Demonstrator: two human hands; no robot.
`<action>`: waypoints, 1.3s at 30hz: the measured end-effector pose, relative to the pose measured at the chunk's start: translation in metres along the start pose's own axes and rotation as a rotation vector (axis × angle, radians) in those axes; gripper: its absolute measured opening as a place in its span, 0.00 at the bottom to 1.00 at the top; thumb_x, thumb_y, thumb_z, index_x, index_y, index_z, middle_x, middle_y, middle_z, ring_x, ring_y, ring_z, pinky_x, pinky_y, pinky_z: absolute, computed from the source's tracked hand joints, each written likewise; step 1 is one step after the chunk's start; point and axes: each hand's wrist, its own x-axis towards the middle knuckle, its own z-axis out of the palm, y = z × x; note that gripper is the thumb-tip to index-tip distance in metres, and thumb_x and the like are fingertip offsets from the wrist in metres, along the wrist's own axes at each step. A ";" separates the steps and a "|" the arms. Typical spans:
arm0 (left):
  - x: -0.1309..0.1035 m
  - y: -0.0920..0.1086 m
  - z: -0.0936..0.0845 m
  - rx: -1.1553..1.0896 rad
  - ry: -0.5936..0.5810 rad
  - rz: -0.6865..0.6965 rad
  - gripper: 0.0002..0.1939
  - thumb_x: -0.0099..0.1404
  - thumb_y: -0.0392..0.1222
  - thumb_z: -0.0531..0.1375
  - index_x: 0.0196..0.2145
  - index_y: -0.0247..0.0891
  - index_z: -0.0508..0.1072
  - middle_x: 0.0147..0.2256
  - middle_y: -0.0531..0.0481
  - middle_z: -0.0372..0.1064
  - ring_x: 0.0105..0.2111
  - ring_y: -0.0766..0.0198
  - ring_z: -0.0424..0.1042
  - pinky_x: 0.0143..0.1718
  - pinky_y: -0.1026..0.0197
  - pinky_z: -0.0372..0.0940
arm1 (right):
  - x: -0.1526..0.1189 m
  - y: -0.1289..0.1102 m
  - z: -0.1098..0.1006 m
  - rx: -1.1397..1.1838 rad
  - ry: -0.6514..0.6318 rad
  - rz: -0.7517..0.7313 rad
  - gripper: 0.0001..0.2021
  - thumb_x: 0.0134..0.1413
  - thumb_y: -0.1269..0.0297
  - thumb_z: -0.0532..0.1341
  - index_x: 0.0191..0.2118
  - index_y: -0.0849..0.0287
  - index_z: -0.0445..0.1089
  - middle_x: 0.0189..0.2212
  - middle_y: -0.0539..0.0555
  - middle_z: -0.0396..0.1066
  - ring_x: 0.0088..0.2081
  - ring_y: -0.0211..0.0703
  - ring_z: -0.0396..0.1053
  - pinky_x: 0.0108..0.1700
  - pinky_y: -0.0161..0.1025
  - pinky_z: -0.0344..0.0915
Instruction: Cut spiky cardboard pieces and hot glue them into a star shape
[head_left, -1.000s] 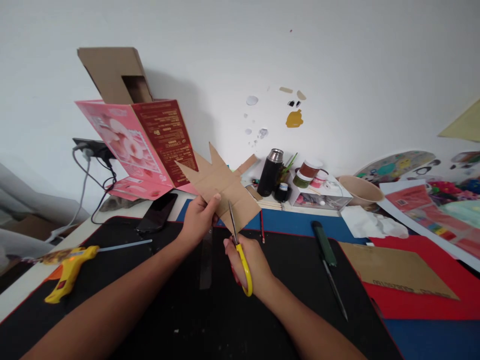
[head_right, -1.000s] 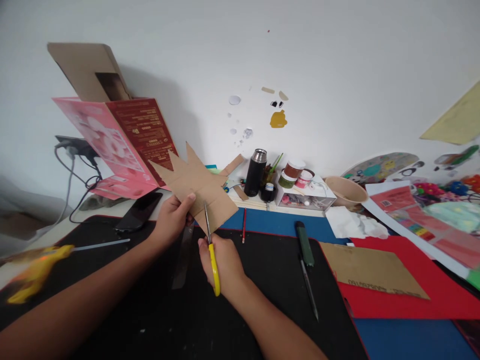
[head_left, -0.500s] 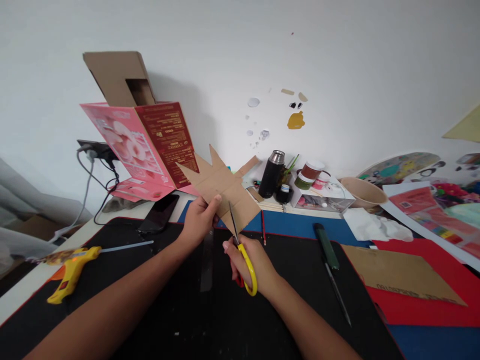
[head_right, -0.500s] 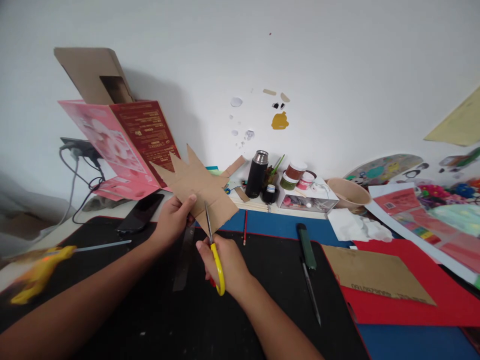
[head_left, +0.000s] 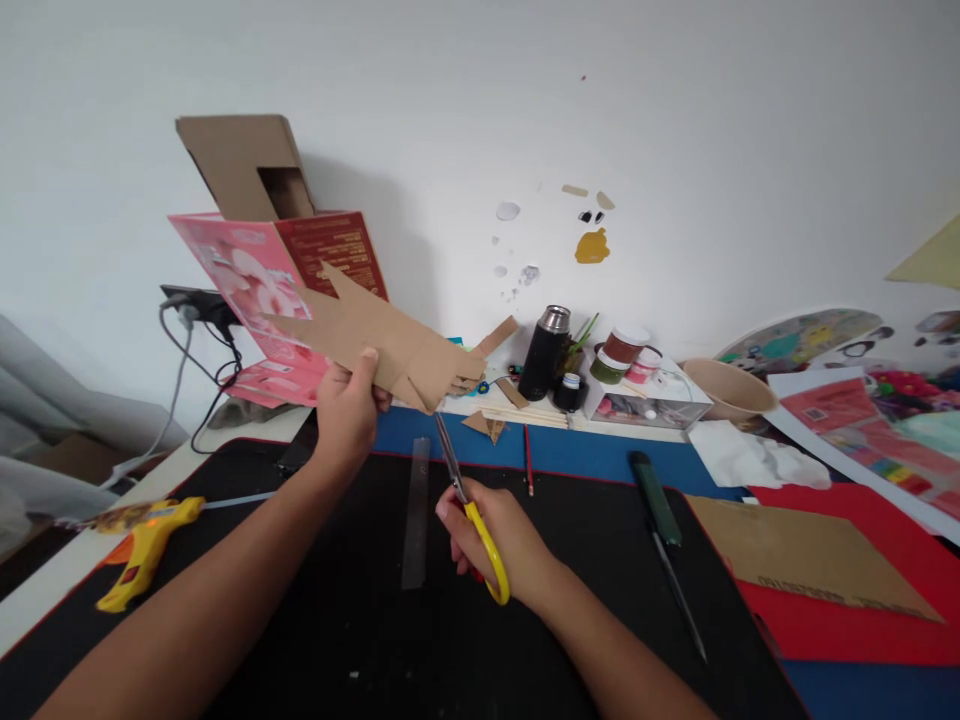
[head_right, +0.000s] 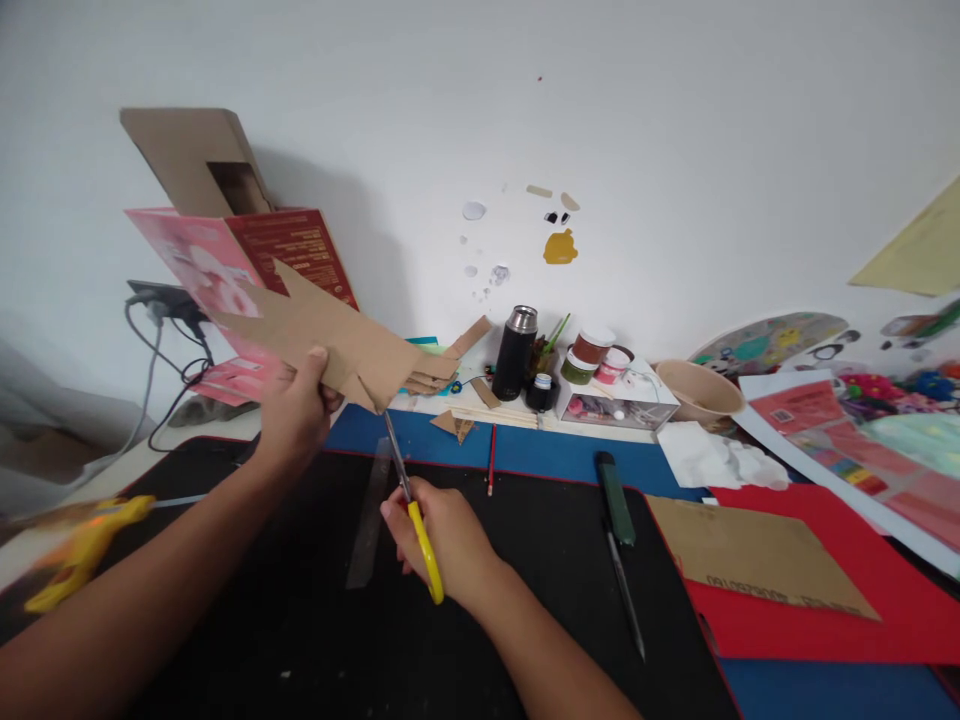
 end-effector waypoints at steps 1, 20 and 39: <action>0.004 0.002 -0.001 -0.038 0.017 0.019 0.17 0.67 0.55 0.62 0.32 0.46 0.59 0.17 0.62 0.53 0.15 0.69 0.55 0.17 0.65 0.53 | 0.000 0.000 0.000 0.007 0.004 0.007 0.13 0.72 0.51 0.59 0.41 0.55 0.70 0.20 0.45 0.71 0.18 0.36 0.70 0.20 0.27 0.62; -0.006 -0.003 -0.001 -0.074 -0.168 -0.136 0.20 0.63 0.60 0.67 0.29 0.43 0.67 0.16 0.58 0.60 0.14 0.66 0.61 0.16 0.64 0.57 | 0.009 -0.004 -0.007 0.349 0.272 0.035 0.28 0.60 0.33 0.62 0.41 0.58 0.71 0.14 0.46 0.68 0.15 0.40 0.68 0.17 0.31 0.62; -0.025 0.002 0.006 0.092 -0.687 -0.383 0.26 0.59 0.67 0.70 0.31 0.38 0.81 0.29 0.39 0.80 0.28 0.51 0.80 0.28 0.55 0.74 | 0.009 -0.009 -0.027 0.409 0.299 0.060 0.28 0.54 0.33 0.68 0.37 0.55 0.65 0.13 0.46 0.70 0.15 0.42 0.70 0.16 0.32 0.65</action>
